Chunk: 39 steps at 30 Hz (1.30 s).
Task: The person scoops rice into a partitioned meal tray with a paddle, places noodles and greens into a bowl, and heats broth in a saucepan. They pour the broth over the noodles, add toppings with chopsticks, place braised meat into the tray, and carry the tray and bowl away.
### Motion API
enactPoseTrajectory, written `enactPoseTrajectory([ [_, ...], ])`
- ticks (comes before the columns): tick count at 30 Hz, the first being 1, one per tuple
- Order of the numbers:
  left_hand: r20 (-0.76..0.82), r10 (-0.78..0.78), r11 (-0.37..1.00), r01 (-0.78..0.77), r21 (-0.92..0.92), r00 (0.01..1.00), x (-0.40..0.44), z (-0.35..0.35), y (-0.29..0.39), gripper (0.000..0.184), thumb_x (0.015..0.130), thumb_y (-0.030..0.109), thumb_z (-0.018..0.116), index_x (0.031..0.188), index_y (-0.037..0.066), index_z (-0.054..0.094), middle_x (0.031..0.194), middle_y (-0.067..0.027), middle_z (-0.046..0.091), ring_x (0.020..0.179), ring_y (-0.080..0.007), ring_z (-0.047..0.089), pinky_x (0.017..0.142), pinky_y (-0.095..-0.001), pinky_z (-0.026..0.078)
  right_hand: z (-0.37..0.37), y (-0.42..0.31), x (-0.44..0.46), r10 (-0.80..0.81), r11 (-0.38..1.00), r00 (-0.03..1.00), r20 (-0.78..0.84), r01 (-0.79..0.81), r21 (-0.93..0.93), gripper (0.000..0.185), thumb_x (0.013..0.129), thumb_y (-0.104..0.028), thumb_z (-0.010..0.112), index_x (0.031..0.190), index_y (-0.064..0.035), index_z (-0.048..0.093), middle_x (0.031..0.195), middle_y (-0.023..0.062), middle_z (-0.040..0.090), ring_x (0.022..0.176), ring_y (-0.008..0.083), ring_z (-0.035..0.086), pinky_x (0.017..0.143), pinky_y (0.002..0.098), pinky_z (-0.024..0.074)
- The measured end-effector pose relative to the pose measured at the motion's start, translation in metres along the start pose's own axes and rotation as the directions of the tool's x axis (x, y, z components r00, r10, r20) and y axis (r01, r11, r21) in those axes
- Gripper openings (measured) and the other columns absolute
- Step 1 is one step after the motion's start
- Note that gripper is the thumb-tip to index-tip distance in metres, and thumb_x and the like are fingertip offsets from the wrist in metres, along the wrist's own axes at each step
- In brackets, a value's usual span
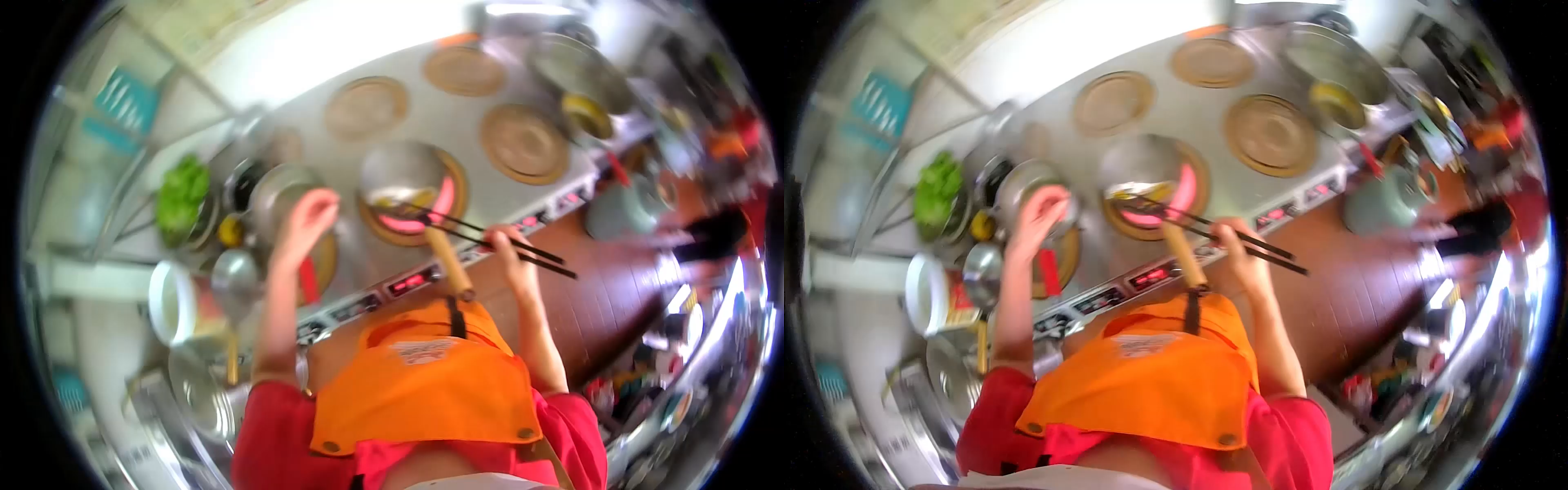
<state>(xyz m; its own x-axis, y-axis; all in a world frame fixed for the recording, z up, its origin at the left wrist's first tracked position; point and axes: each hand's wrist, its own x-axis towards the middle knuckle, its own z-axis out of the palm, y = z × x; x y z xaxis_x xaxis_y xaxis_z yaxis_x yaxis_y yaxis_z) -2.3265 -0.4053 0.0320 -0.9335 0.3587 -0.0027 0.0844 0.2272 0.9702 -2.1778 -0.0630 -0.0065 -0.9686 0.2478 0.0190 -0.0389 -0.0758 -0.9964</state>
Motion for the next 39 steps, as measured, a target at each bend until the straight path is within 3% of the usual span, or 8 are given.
enactPoseTrajectory([
  [8, 0.181, 0.137, 0.839, -0.211, 0.502, 0.974, 0.048, 0.030, -0.010, 0.013, 0.082, 0.007, 0.066, 0.094, 0.005, 0.066, 0.085, -0.0056, 0.057, 0.079, -0.0141, 0.060, 0.071, -0.0252, 0.048, -0.013, -0.015, -0.015, -0.097, 0.991, 0.995, -0.011, 0.095, -0.094, 0.031, 0.096, -0.027, 0.052, 0.097, 0.0032, 0.059, 0.087, 0.0094, 0.059, 0.076, 0.0170, 0.063, 0.072, 0.0281, 0.0510],
  [12, 0.274, 0.154, 0.596, -0.310, 0.741, 0.949, 0.066, 0.062, -0.025, 0.014, 0.079, 0.015, 0.066, 0.089, 0.006, 0.067, 0.088, -0.0094, 0.058, 0.083, -0.0253, 0.061, 0.073, -0.0363, 0.049, -0.020, -0.016, -0.016, -0.090, 0.990, 0.996, 0.002, 0.090, -0.108, 0.032, 0.096, -0.028, 0.053, 0.096, 0.0034, 0.059, 0.086, 0.0092, 0.059, 0.075, 0.0166, 0.063, 0.072, 0.0278, 0.0502],
  [15, 0.366, 0.184, 0.391, -0.410, 0.824, 0.912, 0.078, 0.083, -0.030, 0.011, 0.078, 0.016, 0.067, 0.083, 0.007, 0.066, 0.086, -0.0083, 0.057, 0.083, -0.0254, 0.060, 0.072, -0.0367, 0.048, -0.020, -0.018, -0.017, -0.099, 0.989, 0.995, 0.000, 0.098, -0.114, 0.033, 0.096, -0.029, 0.053, 0.095, 0.0035, 0.059, 0.085, 0.0091, 0.060, 0.074, 0.0164, 0.063, 0.071, 0.0276, 0.0500],
  [22, 0.461, 0.382, 0.149, -0.546, 0.825, 0.801, 0.098, 0.110, -0.052, 0.004, 0.071, 0.012, 0.062, 0.070, 0.008, 0.061, 0.081, -0.0083, 0.055, 0.084, -0.0263, 0.057, 0.067, -0.0408, 0.046, -0.020, -0.016, -0.015, -0.080, 0.994, 0.996, -0.033, 0.078, -0.075, 0.033, 0.096, -0.028, 0.053, 0.095, 0.0038, 0.059, 0.085, 0.0095, 0.060, 0.076, 0.0166, 0.063, 0.070, 0.0271, 0.0504],
  [28, 0.446, 0.358, 0.297, -0.553, 0.778, 0.820, 0.113, 0.108, -0.039, 0.003, 0.073, 0.007, 0.059, 0.070, 0.005, 0.058, 0.079, -0.0100, 0.055, 0.080, -0.0296, 0.057, 0.067, -0.0423, 0.046, -0.044, -0.012, -0.020, -0.058, 0.992, 0.986, -0.156, 0.075, 0.106, 0.026, 0.097, -0.026, 0.048, 0.095, -0.0009, 0.056, 0.090, 0.0071, 0.057, 0.077, 0.0163, 0.057, 0.071, 0.0284, 0.0476],
  [31, 0.309, 0.387, 0.506, -0.480, 0.717, 0.869, 0.114, 0.104, -0.014, 0.002, 0.074, 0.005, 0.056, 0.072, 0.003, 0.056, 0.079, -0.0128, 0.053, 0.077, -0.0336, 0.056, 0.067, -0.0438, 0.046, -0.066, -0.020, -0.025, 0.095, 0.947, 0.899, -0.427, 0.049, 0.316, 0.020, 0.097, -0.023, 0.048, 0.095, -0.0051, 0.055, 0.086, 0.0048, 0.054, 0.073, 0.0112, 0.055, 0.066, 0.0250, 0.0476],
  [35, 0.293, 0.450, 0.529, -0.516, 0.673, 0.843, 0.111, 0.091, 0.011, 0.005, 0.075, 0.003, 0.055, 0.073, 0.000, 0.052, 0.080, -0.0152, 0.051, 0.076, -0.0354, 0.055, 0.066, -0.0441, 0.044, -0.121, 0.024, -0.046, 0.191, 0.823, 0.879, -0.438, 0.099, 0.559, 0.025, 0.097, -0.027, 0.048, 0.105, -0.0050, 0.056, 0.095, 0.0086, 0.059, 0.086, 0.0161, 0.059, 0.077, 0.0293, 0.0499],
  [39, 0.312, 0.452, 0.490, -0.525, 0.696, 0.835, 0.110, 0.094, 0.047, 0.006, 0.074, 0.002, 0.056, 0.074, -0.001, 0.051, 0.080, -0.0146, 0.050, 0.076, -0.0340, 0.055, 0.067, -0.0432, 0.044, -0.150, 0.041, -0.060, 0.159, 0.552, 0.942, -0.294, 0.163, 0.818, 0.039, 0.097, -0.030, 0.046, 0.124, -0.0027, 0.050, 0.115, 0.0155, 0.059, 0.104, 0.0258, 0.059, 0.093, 0.0378, 0.0478],
])
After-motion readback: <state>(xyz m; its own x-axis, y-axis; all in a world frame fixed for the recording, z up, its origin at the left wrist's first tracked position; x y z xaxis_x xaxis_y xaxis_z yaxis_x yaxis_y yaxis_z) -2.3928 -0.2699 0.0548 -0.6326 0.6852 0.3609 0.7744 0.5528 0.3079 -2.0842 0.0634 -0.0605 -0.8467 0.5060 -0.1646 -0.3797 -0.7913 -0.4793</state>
